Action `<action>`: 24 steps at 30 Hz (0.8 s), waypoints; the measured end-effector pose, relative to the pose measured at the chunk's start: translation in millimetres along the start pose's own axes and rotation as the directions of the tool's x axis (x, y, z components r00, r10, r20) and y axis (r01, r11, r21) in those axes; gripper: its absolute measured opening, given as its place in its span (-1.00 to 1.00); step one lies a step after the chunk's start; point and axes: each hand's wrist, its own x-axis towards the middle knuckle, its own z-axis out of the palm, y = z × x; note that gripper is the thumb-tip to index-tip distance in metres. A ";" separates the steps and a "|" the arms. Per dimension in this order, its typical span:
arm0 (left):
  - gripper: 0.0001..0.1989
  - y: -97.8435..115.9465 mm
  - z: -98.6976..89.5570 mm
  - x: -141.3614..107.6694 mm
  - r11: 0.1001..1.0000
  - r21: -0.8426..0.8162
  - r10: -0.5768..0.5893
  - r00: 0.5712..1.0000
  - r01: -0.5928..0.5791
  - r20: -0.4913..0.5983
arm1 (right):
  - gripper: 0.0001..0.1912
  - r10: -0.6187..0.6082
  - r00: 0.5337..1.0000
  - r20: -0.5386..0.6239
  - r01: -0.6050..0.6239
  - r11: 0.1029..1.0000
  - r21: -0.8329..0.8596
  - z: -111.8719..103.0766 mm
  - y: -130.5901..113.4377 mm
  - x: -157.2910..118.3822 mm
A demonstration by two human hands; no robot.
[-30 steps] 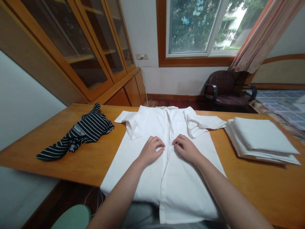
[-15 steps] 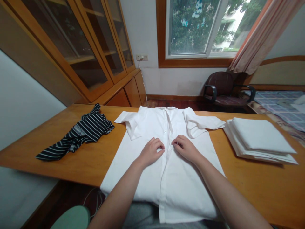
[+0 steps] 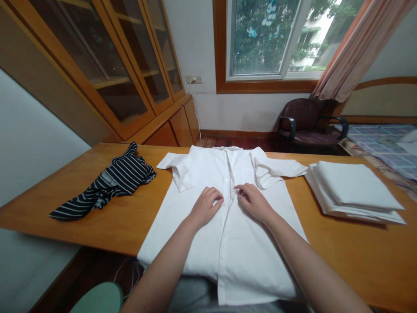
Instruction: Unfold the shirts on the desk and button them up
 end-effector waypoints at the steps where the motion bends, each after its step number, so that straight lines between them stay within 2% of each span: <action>1: -0.91 -1.3 0.7 -0.6 1.000 0.010 0.000 1.000 0.000 -0.011 | -0.67 0.004 1.000 -0.014 -0.004 1.000 -0.025 0.6 1.0 0.3; 4: -0.84 -6.1 2.7 -5.2 0.994 0.104 -0.015 1.000 0.016 -0.005 | -0.70 0.013 0.999 -0.039 -0.019 0.991 -0.133 2.6 3.9 0.6; 7: -0.68 -11.4 2.0 -13.5 0.962 0.270 -0.053 0.997 0.036 0.054 | -0.72 0.018 0.999 -0.035 -0.026 0.965 -0.261 4.3 4.7 -0.2; 12: -0.52 -21.3 -6.4 -26.2 0.884 0.466 -0.104 0.987 0.034 0.126 | -0.63 0.027 0.999 -0.030 -0.036 0.918 -0.396 7.3 4.5 -1.3; 16: -0.48 -27.3 -11.0 -25.5 0.851 0.524 -0.143 0.978 0.044 0.150 | -0.58 0.007 1.000 -0.015 -0.012 0.896 -0.445 9.5 7.0 2.2; 24: -0.49 -33.0 -9.8 -6.5 0.841 0.538 -0.167 0.975 0.065 0.144 | -0.56 -0.007 1.000 -0.015 -0.001 0.880 -0.475 9.8 20.7 20.1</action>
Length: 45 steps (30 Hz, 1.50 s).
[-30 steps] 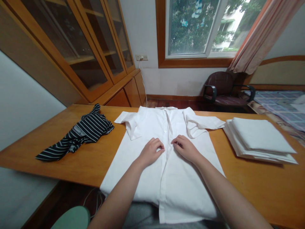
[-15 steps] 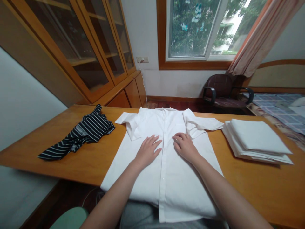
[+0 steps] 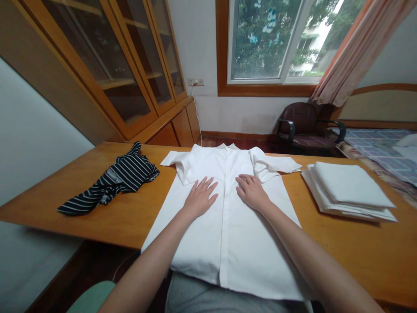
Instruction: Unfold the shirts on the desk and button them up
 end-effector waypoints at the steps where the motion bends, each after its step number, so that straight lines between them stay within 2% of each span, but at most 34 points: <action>1: -0.49 -0.8 0.3 2.3 1.000 -0.003 -0.001 1.000 0.001 -0.004 | -0.56 -0.002 1.000 0.002 0.002 1.000 0.001 0.9 2.0 2.6; 13: -0.50 -8.1 7.1 23.1 0.999 -0.031 -0.019 0.999 0.017 -0.043 | -0.64 -0.009 1.000 -0.009 0.009 1.000 0.015 0.0 12.5 22.1; 16: -0.50 -9.1 9.1 25.7 0.998 -0.053 -0.022 0.998 0.019 -0.058 | -0.71 -0.019 1.000 -0.015 0.020 1.000 0.009 -5.9 4.3 19.0; 20: -0.50 -10.7 10.9 29.2 0.997 -0.068 -0.027 0.998 0.023 -0.064 | -0.82 -0.030 0.999 0.020 0.029 0.998 0.049 -16.4 -21.1 5.4; 24: -0.50 -10.8 9.5 32.2 0.998 -0.060 -0.034 0.998 0.030 -0.056 | -0.87 -0.144 0.982 0.125 0.112 0.967 0.231 -27.4 -51.6 -14.1; 28: -0.50 -10.1 7.4 32.8 0.998 -0.061 -0.035 0.999 0.032 -0.042 | -0.88 -0.304 0.937 0.173 0.205 0.879 0.431 -34.9 -70.0 -31.5; 31: -0.51 -10.2 7.0 32.3 0.998 -0.063 -0.033 0.999 0.030 -0.043 | -0.87 -0.408 0.894 0.188 0.274 0.827 0.491 -38.0 -75.8 -39.1; 33: -0.51 -10.5 7.1 32.0 0.997 -0.065 -0.031 0.998 0.028 -0.047 | -0.88 -0.433 0.880 0.195 0.294 0.819 0.493 -39.4 -78.6 -41.3; 37: -0.51 -11.0 7.2 32.0 0.997 -0.070 -0.031 0.998 0.027 -0.046 | -0.93 -0.399 0.891 0.216 0.281 0.860 0.425 -40.0 -85.8 -40.9; 39: -0.52 -11.1 7.1 32.1 0.997 -0.074 -0.029 0.998 0.025 -0.049 | -0.89 -0.361 0.901 0.240 0.262 0.894 0.363 -39.3 -90.0 -40.1; 41: -0.52 -11.1 6.7 32.0 0.997 -0.080 -0.027 0.998 0.022 -0.055 | -0.87 -0.309 0.911 0.274 0.224 0.927 0.301 -38.4 -93.6 -39.6; 45: -0.53 -10.6 4.9 31.4 0.996 -0.090 -0.028 0.998 0.023 -0.052 | -0.95 -0.183 0.926 0.329 0.109 0.967 0.231 -38.4 -95.8 -40.4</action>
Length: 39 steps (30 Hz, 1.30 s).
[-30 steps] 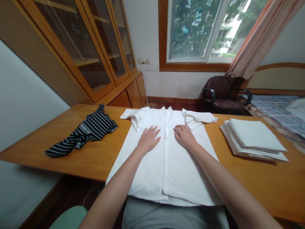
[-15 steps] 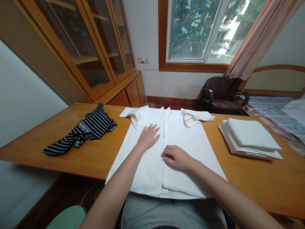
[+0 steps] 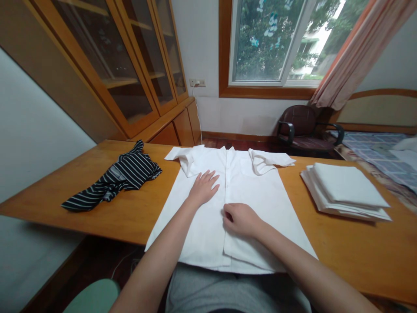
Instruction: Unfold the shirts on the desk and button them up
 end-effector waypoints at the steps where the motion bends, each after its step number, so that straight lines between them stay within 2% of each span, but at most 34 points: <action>1: -0.53 0.2 -0.5 -0.2 1.000 -0.001 0.000 1.000 0.000 0.000 | -0.96 0.035 0.999 -0.002 -0.035 0.999 0.006 -0.4 0.4 -0.7; 5: -0.54 1.2 -1.5 -1.5 1.000 0.004 0.003 1.000 -0.003 -0.012 | -0.92 0.119 0.993 -0.027 -0.116 0.989 0.096 -2.7 4.7 -4.2; 7: -0.56 1.6 -1.4 -2.0 1.000 0.002 0.007 1.000 -0.007 -0.025 | -0.96 0.101 0.994 -0.038 -0.094 0.983 0.160 -2.9 7.8 -5.6; 12: -0.62 0.1 -0.8 -1.4 0.998 -0.043 0.039 0.995 -0.043 -0.092 | -0.89 0.049 0.994 -0.095 -0.018 0.953 0.301 1.3 16.5 -8.8; 18: -0.72 -2.1 -9.4 -3.7 0.957 -0.229 0.144 0.979 -0.176 -0.147 | -0.87 0.052 0.989 -0.141 0.005 0.929 0.371 4.5 23.6 -13.3; 21: -0.80 6.5 -20.9 -14.3 0.928 -0.316 0.175 0.980 -0.198 -0.098 | -0.87 0.060 0.987 -0.149 0.002 0.922 0.387 4.9 24.8 -14.5; 25: -0.89 26.4 -36.7 -37.2 0.860 -0.456 0.269 0.963 -0.229 0.024 | -0.87 0.077 0.986 -0.148 -0.008 0.906 0.422 5.2 25.9 -15.2; 29: -0.92 43.6 -44.8 -57.0 0.829 -0.520 0.277 0.959 -0.207 0.059 | -0.86 0.090 0.983 -0.158 -0.009 0.891 0.454 5.4 27.1 -15.8; 34: -0.85 53.0 -41.1 -66.0 0.858 -0.474 0.238 0.971 -0.198 0.025 | -0.84 0.106 0.975 -0.196 0.001 0.879 0.477 5.8 28.7 -16.7; 39: -0.90 53.2 -26.7 -66.3 0.850 -0.491 0.199 0.979 -0.192 -0.039 | -0.85 0.132 0.969 -0.211 -0.009 0.867 0.498 8.7 30.5 -16.4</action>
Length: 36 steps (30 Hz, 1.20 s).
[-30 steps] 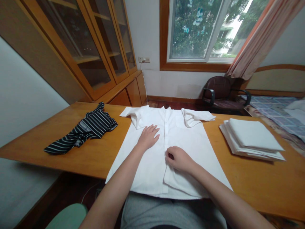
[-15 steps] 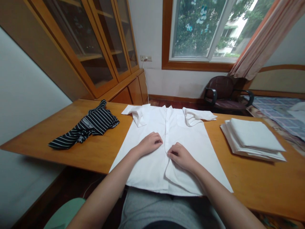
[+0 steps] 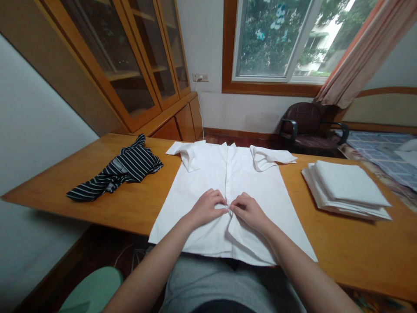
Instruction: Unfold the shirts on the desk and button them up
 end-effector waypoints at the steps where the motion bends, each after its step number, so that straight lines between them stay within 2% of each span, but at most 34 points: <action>1: -0.92 -1.6 2.1 0.0 1.000 -0.002 0.004 1.000 -0.004 -0.012 | -0.85 0.007 1.000 -0.006 -0.007 1.000 0.003 0.5 0.4 0.2; 12: -0.90 -6.4 7.3 -0.9 0.997 -0.026 0.065 0.997 -0.067 -0.042 | -0.84 0.051 0.998 -0.026 -0.051 0.998 -0.024 -0.2 -3.7 0.9; 22: -0.92 -6.3 8.5 -2.7 0.996 0.008 0.086 0.994 -0.086 -0.060 | -0.86 0.021 1.000 0.015 -0.019 0.989 -0.149 0.0 -5.0 3.3; 27: -0.90 -5.8 8.7 -1.8 0.994 0.030 0.104 0.992 -0.102 -0.065 | -0.93 -0.019 1.000 0.001 0.019 0.991 -0.134 1.7 -5.5 2.6; 36: -0.91 -6.0 9.0 -2.3 0.993 0.034 0.117 0.990 -0.115 -0.073 | -0.87 -0.013 1.000 0.009 0.014 0.993 -0.119 4.0 -5.4 5.7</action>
